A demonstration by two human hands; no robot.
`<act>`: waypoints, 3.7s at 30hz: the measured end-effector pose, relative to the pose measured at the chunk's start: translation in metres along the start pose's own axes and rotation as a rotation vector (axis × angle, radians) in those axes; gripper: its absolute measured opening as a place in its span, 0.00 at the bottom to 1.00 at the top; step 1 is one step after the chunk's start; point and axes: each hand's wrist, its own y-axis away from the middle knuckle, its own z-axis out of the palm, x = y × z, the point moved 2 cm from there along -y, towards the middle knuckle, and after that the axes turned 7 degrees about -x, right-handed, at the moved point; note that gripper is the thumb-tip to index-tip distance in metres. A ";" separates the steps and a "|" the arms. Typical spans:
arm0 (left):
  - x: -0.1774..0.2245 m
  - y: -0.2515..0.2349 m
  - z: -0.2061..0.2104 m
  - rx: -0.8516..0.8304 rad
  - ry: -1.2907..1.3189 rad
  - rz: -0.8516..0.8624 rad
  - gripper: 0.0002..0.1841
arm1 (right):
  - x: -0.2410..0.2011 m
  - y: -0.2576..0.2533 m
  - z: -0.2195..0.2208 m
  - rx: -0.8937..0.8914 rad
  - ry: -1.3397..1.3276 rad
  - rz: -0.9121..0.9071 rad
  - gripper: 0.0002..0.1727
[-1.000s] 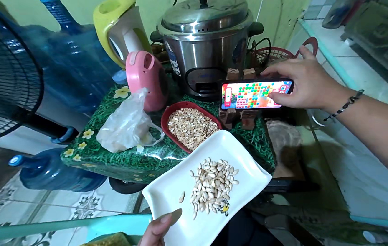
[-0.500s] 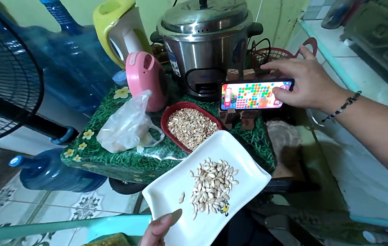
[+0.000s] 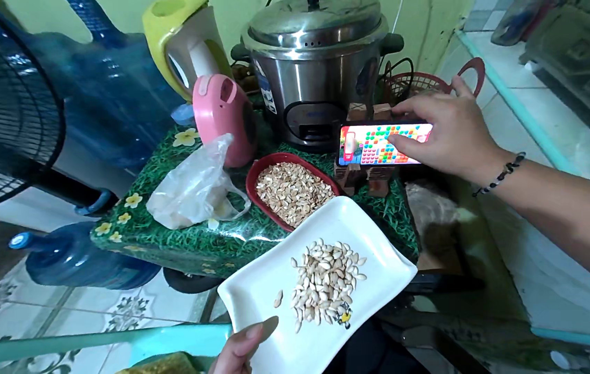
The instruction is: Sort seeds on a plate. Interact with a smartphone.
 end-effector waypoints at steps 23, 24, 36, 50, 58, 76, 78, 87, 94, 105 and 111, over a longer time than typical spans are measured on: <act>-0.001 -0.001 0.001 0.000 0.001 -0.004 0.08 | 0.005 0.004 0.000 -0.018 -0.038 -0.045 0.31; -0.001 -0.001 0.000 -0.009 0.006 -0.008 0.08 | 0.005 0.004 0.000 -0.018 -0.036 -0.044 0.31; -0.001 -0.002 -0.001 -0.020 -0.005 -0.008 0.09 | 0.005 0.004 0.001 -0.003 -0.016 -0.063 0.31; -0.001 -0.002 -0.002 -0.024 0.014 0.002 0.08 | 0.004 0.005 0.001 0.011 -0.006 -0.094 0.28; -0.001 -0.002 -0.002 -0.036 0.018 0.001 0.09 | 0.000 0.003 0.003 0.026 0.021 -0.042 0.28; -0.001 -0.001 0.000 -0.009 0.006 0.001 0.09 | 0.000 0.004 -0.001 0.018 -0.016 -0.057 0.27; -0.001 -0.001 0.001 0.005 0.001 0.003 0.09 | 0.001 0.004 -0.001 0.017 -0.013 -0.058 0.27; -0.002 -0.001 -0.001 0.001 0.031 0.003 0.09 | 0.002 0.004 -0.002 0.016 -0.025 -0.058 0.27; -0.001 -0.001 0.000 -0.006 0.019 0.005 0.09 | 0.003 0.004 -0.001 0.010 -0.024 -0.063 0.27; -0.001 -0.002 -0.001 -0.002 0.010 0.015 0.09 | 0.003 0.005 -0.002 0.009 -0.028 -0.066 0.27; -0.001 -0.001 0.001 -0.017 0.021 0.019 0.10 | 0.006 0.004 -0.003 -0.023 -0.019 -0.100 0.26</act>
